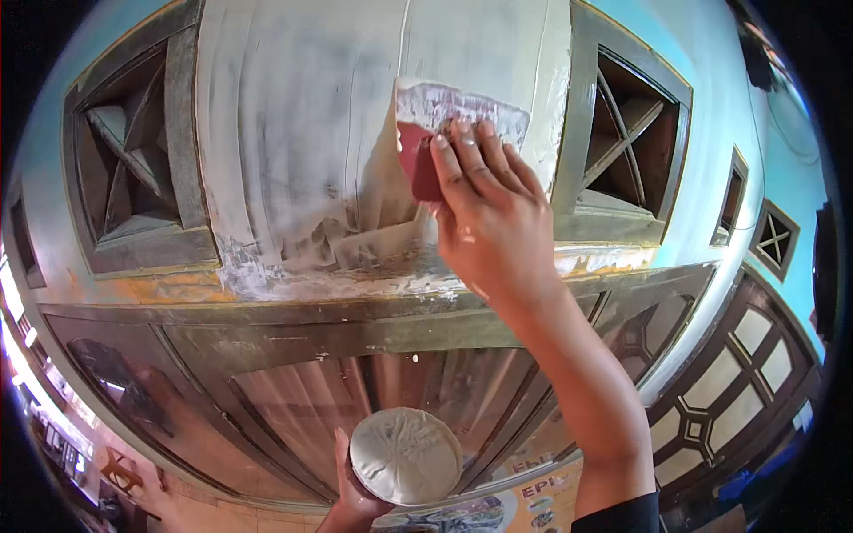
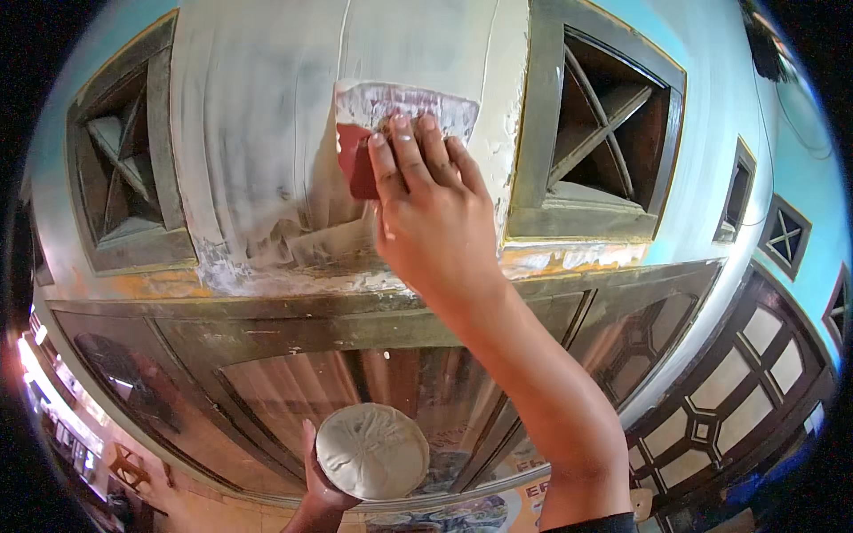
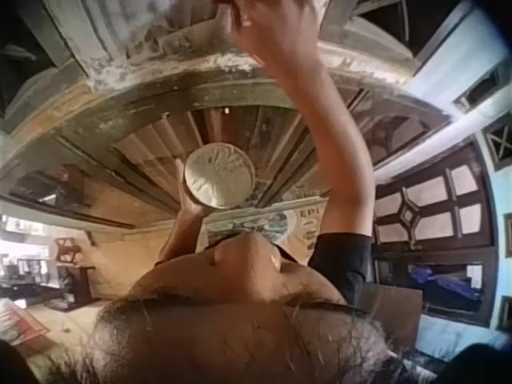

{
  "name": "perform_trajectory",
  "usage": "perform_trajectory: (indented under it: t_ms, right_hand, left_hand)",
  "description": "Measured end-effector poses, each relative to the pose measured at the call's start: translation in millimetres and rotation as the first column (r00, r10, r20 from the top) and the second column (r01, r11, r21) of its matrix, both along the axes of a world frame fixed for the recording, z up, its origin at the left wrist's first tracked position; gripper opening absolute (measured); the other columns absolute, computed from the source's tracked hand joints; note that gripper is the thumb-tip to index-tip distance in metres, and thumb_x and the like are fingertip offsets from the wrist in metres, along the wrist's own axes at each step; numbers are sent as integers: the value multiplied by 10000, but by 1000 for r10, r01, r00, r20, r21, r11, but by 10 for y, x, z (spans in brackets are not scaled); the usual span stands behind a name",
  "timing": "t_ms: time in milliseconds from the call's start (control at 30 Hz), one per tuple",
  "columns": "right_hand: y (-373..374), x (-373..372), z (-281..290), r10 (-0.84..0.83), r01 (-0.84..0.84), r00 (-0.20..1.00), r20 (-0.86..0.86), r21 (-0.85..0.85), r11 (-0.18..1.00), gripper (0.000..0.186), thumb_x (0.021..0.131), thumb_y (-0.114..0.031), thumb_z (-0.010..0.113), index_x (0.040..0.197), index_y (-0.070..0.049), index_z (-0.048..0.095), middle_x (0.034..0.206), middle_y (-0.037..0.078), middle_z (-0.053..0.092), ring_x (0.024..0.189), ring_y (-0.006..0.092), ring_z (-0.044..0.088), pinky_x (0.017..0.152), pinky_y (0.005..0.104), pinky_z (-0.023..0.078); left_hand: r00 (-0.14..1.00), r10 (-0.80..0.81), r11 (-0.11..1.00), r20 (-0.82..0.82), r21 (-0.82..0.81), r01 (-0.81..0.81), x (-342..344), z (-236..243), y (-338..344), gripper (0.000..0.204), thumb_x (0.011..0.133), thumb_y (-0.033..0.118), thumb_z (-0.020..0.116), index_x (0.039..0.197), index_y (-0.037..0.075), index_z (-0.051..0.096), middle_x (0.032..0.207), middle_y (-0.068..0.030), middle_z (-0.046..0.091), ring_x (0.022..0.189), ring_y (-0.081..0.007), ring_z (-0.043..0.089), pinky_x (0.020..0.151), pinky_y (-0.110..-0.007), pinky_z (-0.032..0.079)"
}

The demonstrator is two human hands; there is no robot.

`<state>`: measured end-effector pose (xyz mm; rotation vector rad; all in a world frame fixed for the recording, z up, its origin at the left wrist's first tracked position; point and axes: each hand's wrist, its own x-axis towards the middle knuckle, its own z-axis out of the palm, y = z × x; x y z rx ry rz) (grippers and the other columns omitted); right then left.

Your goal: Applying wall putty to a wall surface using a scraper tool.

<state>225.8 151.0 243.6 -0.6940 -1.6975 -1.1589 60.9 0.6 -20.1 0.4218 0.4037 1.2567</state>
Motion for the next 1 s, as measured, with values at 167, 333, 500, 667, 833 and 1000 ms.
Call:
perform_trajectory:
  t_ms: [167, 333, 500, 667, 833, 1000]
  right_hand:
    - [-123, -22, -417, 5, -4, 1000, 7, -90, 996, 513, 820, -125, 658, 1323, -28, 622, 1399, 161, 603, 1316, 364, 558, 1110, 498, 419]
    - [-209, -28, -812, 22, -9, 998, 66, -201, 980, 517, 835, -153, 628, 1341, -46, 630, 1443, 162, 571, 1362, 360, 519, 1142, 511, 385]
    - [-386, 19, -877, 79, -51, 992, 94, -274, 960, 554, 825, -112, 614, 1375, -55, 595, 1449, 163, 562, 1380, 362, 502, 1144, 509, 384]
    - [-668, 168, 66, 225, -213, 969, 106, -114, 970, 328, 877, -40, 600, 1192, -61, 691, 1150, 162, 720, 1056, 360, 710, 902, 450, 571]
    - [-651, -3, 1606, 138, -135, 989, -57, 60, 989, 313, 922, -36, 607, 1217, -89, 697, 1181, 152, 714, 1024, 346, 703, 883, 414, 581]
    - [-85, 15, 2090, 94, -93, 996, -4, 119, 989, 274, 933, -34, 587, 1190, -13, 683, 1166, 179, 714, 986, 370, 711, 825, 431, 583]
  left_hand:
    - [992, -41, 999, 122, 6, 41, 2, -91, 7, 953, 914, 810, 382, 1476, 46, 479, 1489, -176, 516, 1345, -402, 503, 1123, -592, 382]
    - [968, -98, 995, 232, 10, 99, 20, -178, 4, 908, 931, 786, 387, 1458, 56, 508, 1463, -175, 544, 1318, -390, 532, 1104, -568, 413]
    - [986, -26, 999, 163, 23, 23, 25, -151, -139, 894, 940, 776, 380, 1450, 56, 516, 1448, -162, 561, 1313, -386, 537, 1097, -565, 419]
    - [986, -3, 999, 168, -35, 9, -90, -189, -122, 909, 926, 798, 365, 1471, 82, 495, 1484, -150, 525, 1342, -404, 501, 1110, -608, 383]
    - [977, 153, 987, -148, 77, -143, -151, 9, -300, 992, 887, 853, 343, 1511, 86, 434, 1510, -178, 487, 1366, -420, 473, 1141, -625, 342]
    - [981, 166, 974, -104, 174, -146, -155, 78, -282, 1045, 873, 863, 357, 1513, 38, 406, 1506, -205, 481, 1360, -431, 477, 1139, -610, 365]
